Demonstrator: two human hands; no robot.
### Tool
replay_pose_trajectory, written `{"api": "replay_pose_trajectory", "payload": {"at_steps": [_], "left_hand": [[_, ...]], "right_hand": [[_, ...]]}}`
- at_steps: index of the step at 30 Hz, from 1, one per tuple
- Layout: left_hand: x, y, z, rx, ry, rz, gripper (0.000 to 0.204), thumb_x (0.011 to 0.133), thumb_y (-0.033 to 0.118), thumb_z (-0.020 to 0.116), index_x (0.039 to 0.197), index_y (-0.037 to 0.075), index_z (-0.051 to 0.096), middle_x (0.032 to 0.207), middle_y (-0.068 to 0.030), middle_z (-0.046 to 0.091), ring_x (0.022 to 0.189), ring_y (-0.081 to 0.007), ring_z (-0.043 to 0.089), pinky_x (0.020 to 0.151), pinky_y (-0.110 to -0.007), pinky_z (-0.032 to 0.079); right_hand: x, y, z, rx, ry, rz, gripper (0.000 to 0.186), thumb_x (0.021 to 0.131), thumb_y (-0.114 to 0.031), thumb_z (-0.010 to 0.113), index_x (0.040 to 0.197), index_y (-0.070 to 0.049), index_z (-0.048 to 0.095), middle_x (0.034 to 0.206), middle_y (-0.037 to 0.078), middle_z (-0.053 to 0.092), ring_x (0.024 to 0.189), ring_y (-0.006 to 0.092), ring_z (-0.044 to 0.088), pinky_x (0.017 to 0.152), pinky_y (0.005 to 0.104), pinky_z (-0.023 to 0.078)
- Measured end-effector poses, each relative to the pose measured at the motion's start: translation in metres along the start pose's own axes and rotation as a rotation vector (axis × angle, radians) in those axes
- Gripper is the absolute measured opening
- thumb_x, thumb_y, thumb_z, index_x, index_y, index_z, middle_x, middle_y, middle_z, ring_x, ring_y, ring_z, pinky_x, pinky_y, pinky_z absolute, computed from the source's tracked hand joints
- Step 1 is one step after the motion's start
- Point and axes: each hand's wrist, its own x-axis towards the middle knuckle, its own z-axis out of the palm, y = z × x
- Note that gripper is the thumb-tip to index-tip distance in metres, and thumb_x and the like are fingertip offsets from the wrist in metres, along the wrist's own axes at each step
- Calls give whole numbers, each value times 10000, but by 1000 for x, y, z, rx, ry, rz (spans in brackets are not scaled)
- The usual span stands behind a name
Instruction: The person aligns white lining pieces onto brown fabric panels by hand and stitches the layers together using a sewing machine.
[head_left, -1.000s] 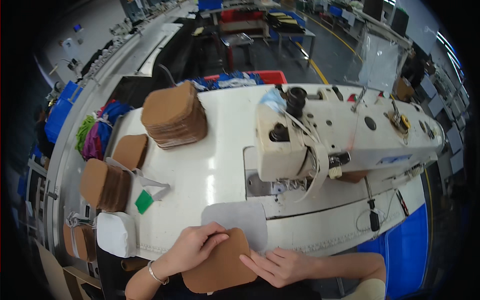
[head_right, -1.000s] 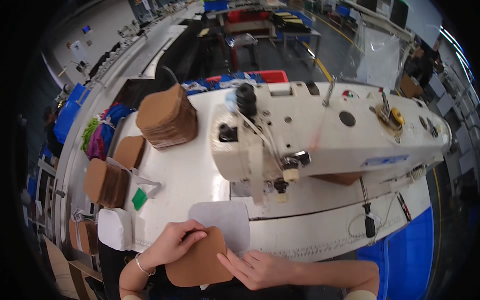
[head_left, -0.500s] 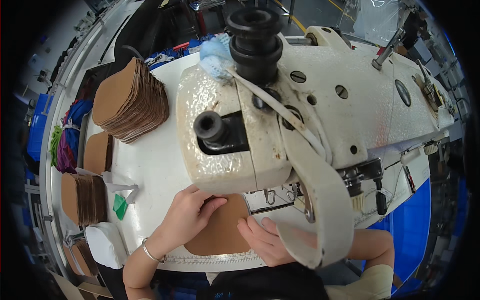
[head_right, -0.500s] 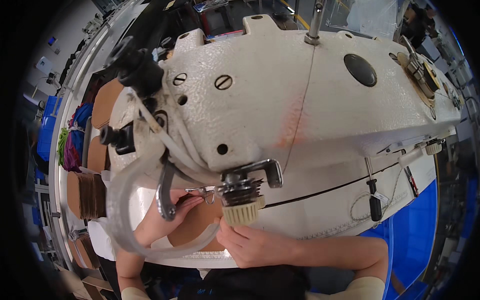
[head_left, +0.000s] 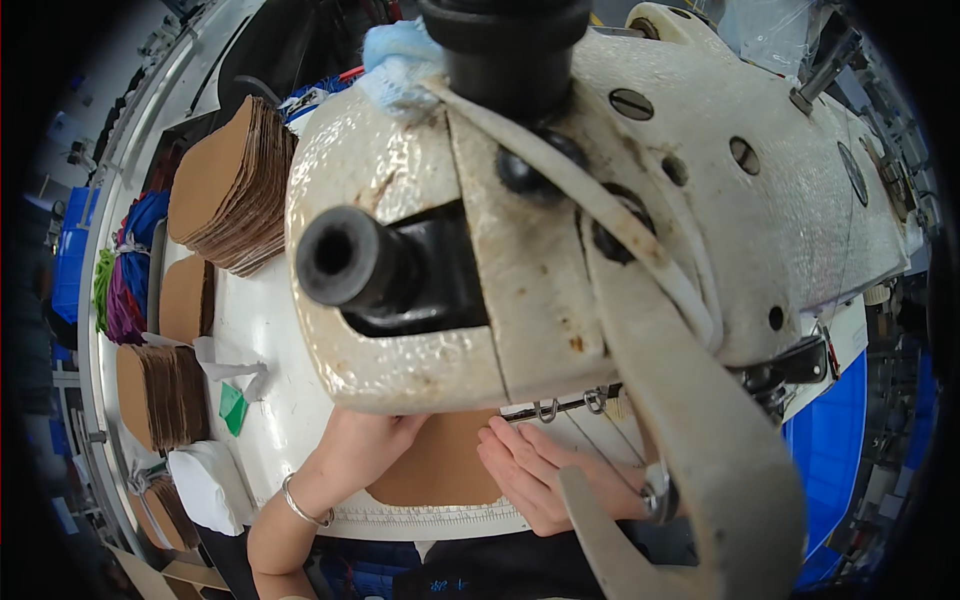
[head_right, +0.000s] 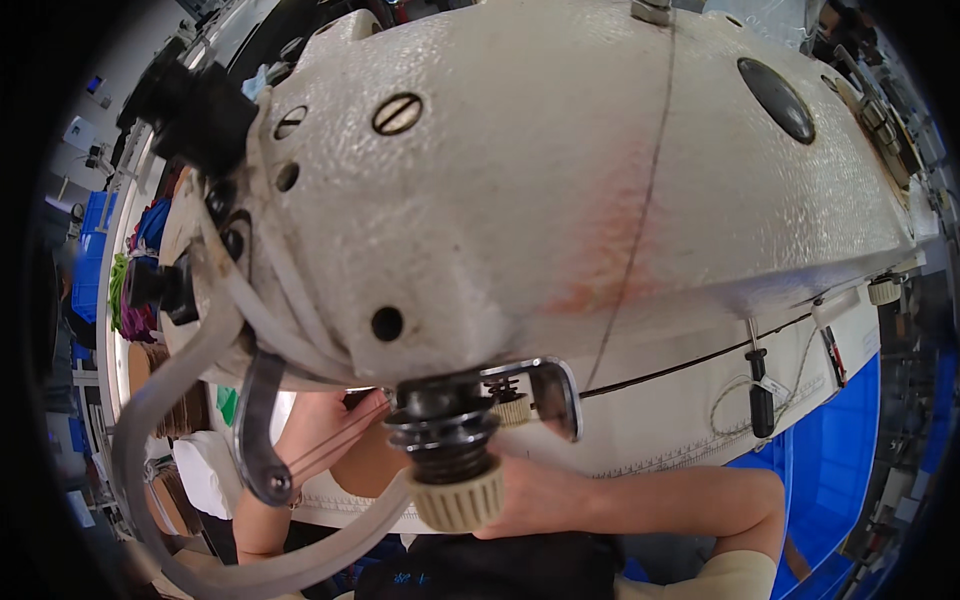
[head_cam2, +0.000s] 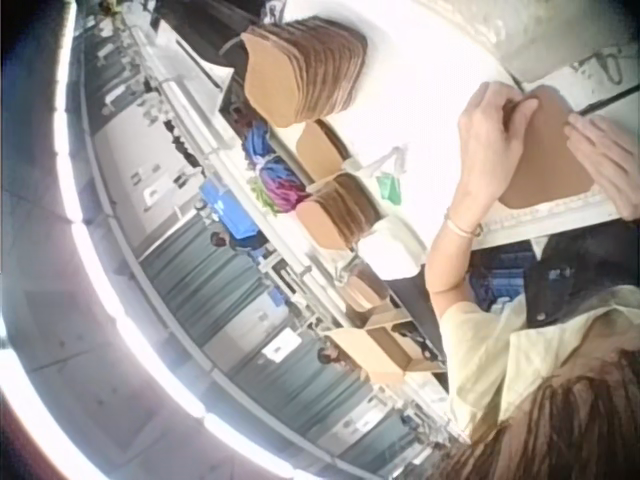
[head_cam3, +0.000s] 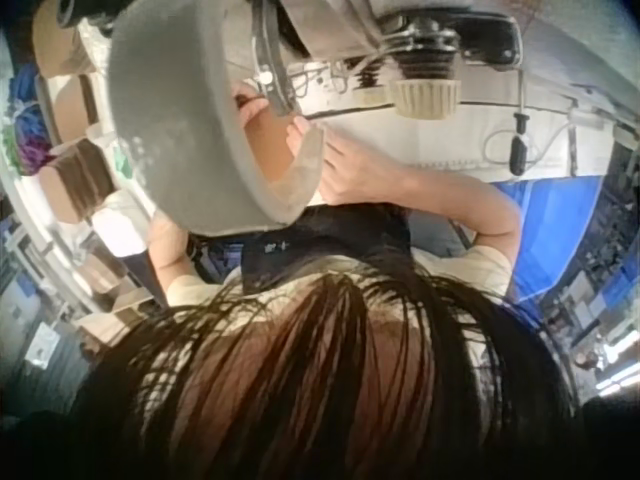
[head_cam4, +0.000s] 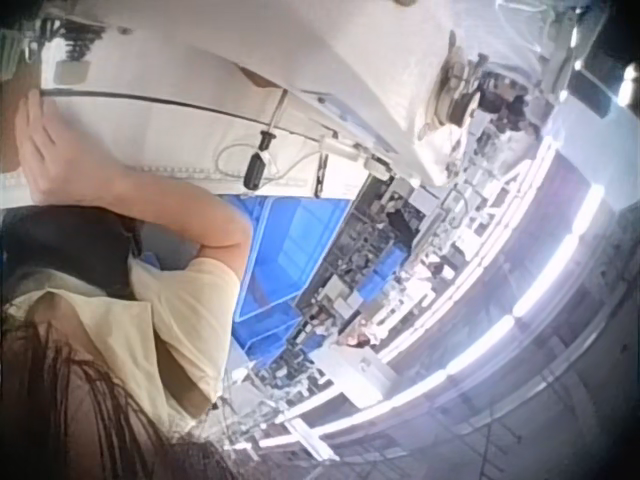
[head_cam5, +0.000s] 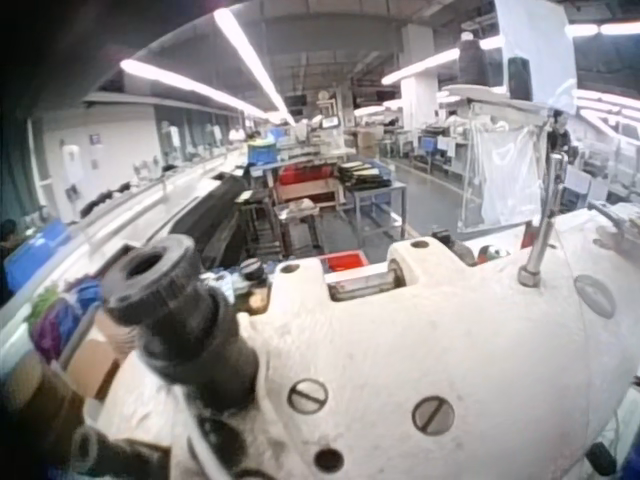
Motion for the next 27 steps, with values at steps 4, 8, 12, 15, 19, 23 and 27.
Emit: {"api": "replay_pose_trajectory", "payload": {"at_steps": [4,8,12,15,19,23,27], "left_hand": [[-1,-2,-1,2,-3,-22,185,822,49,657,1002,18,682,905,-166,690,817,-337,663,725,-379,525],[-1,-3,1,16,4,20,187,817,42,658,1000,15,683,907,-166,690,822,-338,661,734,-378,523],[-2,-5,1,-12,5,10,185,812,37,661,995,15,684,912,-170,687,828,-342,659,740,-381,520],[-3,-4,1,-10,7,17,187,808,35,666,993,17,685,911,-169,686,828,-344,657,738,-384,519],[3,-6,9,-58,15,60,190,798,34,681,987,18,685,887,-166,686,811,-343,658,727,-387,517],[3,-1,10,61,-5,2,210,766,2,683,975,20,691,926,-158,681,844,-329,653,734,-394,515],[-11,-4,25,308,74,557,324,704,-33,676,1024,17,688,1037,-127,647,917,-299,619,768,-374,517]], "right_hand": [[0,0,3,67,30,23,343,727,-131,587,1001,54,680,1057,181,668,1033,313,645,851,371,514],[-1,-1,4,52,32,27,315,747,-116,591,996,55,680,1053,180,670,1023,310,650,839,364,520],[-11,-14,9,42,-107,68,389,798,-168,652,1152,-17,596,1230,140,566,1163,280,540,976,381,421],[-7,-8,6,43,-120,67,412,791,-175,648,1166,-13,591,1243,144,561,1175,283,534,991,385,418],[-10,-5,2,54,-43,38,380,734,-136,568,1042,68,659,1111,192,646,1077,321,623,900,381,506],[-11,-6,10,105,-22,64,412,724,-148,555,1057,73,653,1130,203,634,1096,327,611,925,392,495],[-1,-1,-2,-262,-134,-93,405,721,-151,564,1038,83,657,1106,198,644,1078,326,621,934,394,489]]}}
